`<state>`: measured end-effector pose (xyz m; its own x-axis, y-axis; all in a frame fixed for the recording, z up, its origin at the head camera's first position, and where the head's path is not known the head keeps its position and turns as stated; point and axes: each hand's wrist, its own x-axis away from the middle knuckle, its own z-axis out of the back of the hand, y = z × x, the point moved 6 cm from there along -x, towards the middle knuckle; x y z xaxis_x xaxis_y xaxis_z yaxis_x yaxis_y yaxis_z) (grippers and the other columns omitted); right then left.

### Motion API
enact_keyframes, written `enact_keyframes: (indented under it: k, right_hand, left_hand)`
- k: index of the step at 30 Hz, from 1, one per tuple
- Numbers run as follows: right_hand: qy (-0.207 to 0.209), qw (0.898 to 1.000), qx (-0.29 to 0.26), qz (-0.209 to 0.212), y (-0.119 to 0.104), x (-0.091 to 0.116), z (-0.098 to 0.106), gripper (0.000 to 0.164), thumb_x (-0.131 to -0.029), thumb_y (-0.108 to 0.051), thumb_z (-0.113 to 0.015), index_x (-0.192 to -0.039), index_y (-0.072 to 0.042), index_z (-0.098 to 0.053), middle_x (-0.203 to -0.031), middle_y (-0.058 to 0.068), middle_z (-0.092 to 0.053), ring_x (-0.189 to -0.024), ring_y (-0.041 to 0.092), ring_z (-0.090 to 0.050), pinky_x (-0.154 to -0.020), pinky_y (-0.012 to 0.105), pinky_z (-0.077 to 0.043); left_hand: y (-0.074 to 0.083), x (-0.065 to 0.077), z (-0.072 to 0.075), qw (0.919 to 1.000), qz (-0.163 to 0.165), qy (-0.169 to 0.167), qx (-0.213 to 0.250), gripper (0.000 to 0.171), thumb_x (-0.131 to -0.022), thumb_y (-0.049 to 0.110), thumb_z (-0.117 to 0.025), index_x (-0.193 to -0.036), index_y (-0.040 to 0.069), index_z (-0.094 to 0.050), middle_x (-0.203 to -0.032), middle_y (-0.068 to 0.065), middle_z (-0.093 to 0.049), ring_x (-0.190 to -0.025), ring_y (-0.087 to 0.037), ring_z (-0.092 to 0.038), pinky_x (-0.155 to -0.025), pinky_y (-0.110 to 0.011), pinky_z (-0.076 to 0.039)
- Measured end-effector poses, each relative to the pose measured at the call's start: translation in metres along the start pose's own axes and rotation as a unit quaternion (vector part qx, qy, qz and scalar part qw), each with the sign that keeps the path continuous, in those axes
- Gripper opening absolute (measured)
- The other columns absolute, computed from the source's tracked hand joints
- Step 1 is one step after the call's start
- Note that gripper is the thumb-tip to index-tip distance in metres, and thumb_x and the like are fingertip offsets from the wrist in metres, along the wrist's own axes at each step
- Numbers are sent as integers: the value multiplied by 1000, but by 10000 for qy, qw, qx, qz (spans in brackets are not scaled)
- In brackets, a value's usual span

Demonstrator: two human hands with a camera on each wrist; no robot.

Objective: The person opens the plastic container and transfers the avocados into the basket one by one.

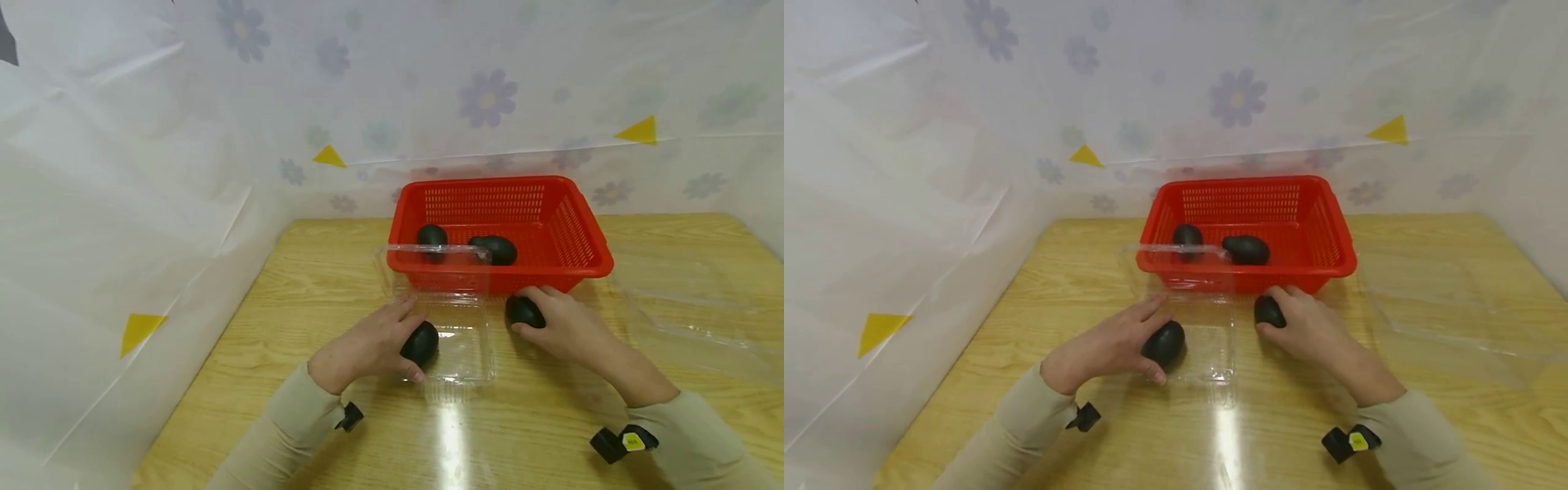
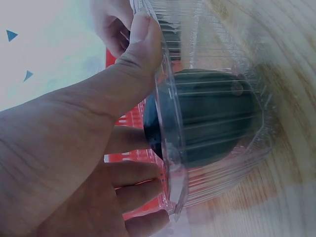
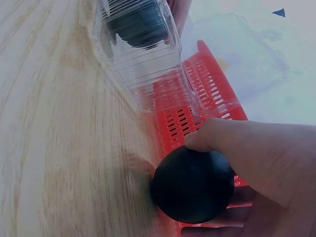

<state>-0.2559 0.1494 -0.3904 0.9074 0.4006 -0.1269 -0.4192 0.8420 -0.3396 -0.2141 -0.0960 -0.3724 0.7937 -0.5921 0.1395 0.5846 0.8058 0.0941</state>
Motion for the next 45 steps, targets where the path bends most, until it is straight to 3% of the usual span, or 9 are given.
enact_keyframes:
  k: [12,15,19,23,27,31,36,42,45]
  right_hand:
    - [-276,9993,1,249,-2,10,6,63,-75,-38,-69,-126,-12,-43,-119,14,-50,-100,31,-54,-79,50,-47]
    - [61,9991,123,409,-14,13,16,59,-77,-36,-68,-125,-12,-44,-118,11,-49,-101,29,-52,-79,49,-47]
    - [833,9920,316,894,-46,18,36,44,-78,-30,-66,-116,-12,-52,-109,6,-54,-94,22,-54,-74,41,-50]
    - [1401,9764,237,1625,-77,22,46,33,-75,-24,-68,-105,-13,-59,-100,-1,-57,-86,12,-54,-67,30,-51]
    - [1646,9575,-35,2367,-98,24,43,31,-73,-19,-71,-102,-13,-61,-98,-3,-58,-83,6,-54,-68,23,-51]
    - [1385,9462,-318,2907,-111,26,27,28,-73,-18,-70,-100,-15,-61,-97,-5,-57,-82,4,-55,-69,20,-51]
    - [548,9448,-434,3202,-125,24,0,27,-78,-21,-66,-103,-16,-59,-104,-5,-57,-92,7,-56,-77,25,-50]
    - [-309,9543,-236,2965,-132,18,-24,34,-84,-24,-58,-116,-14,-57,-124,-1,-52,-114,13,-50,-92,33,-46]
    - [-429,9556,-320,2896,-133,16,-29,38,-84,-22,-58,-121,-16,-54,-126,-3,-50,-116,11,-47,-93,32,-45]
  left_hand:
    - [0,0,-1,9999,82,-128,9,100,-62,62,-65,-140,10,-31,-148,-16,-18,-137,-29,-17,-110,-39,-24]
    - [0,0,0,9999,93,-112,38,100,-62,62,-65,-140,10,-31,-149,-15,-17,-137,-29,-18,-109,-39,-24]
    - [0,0,1,9999,95,-124,30,100,-62,62,-65,-140,10,-31,-149,-15,-17,-137,-28,-18,-109,-39,-24]
    - [1,-1,1,9998,103,-129,53,100,-62,62,-65,-140,11,-30,-148,-15,-18,-137,-28,-18,-109,-40,-25]
    - [1,-1,1,9999,61,-88,46,102,-62,62,-65,-140,9,-29,-149,-15,-18,-137,-28,-18,-109,-39,-25]
    - [1,-2,1,10000,-13,26,43,109,-60,62,-66,-143,6,-21,-149,-15,-18,-137,-28,-19,-109,-38,-26]
    - [-2,-2,0,9999,45,77,129,116,-59,63,-65,-144,5,-12,-148,-14,-19,-136,-26,-21,-108,-37,-27]
    - [-2,-2,0,9999,32,82,48,116,-59,67,-61,-144,5,-12,-148,-14,-21,-136,-26,-23,-107,-37,-29]
    - [-2,-1,1,9999,-30,142,36,116,-58,68,-60,-144,4,-13,-147,-14,-22,-136,-26,-23,-107,-37,-29]
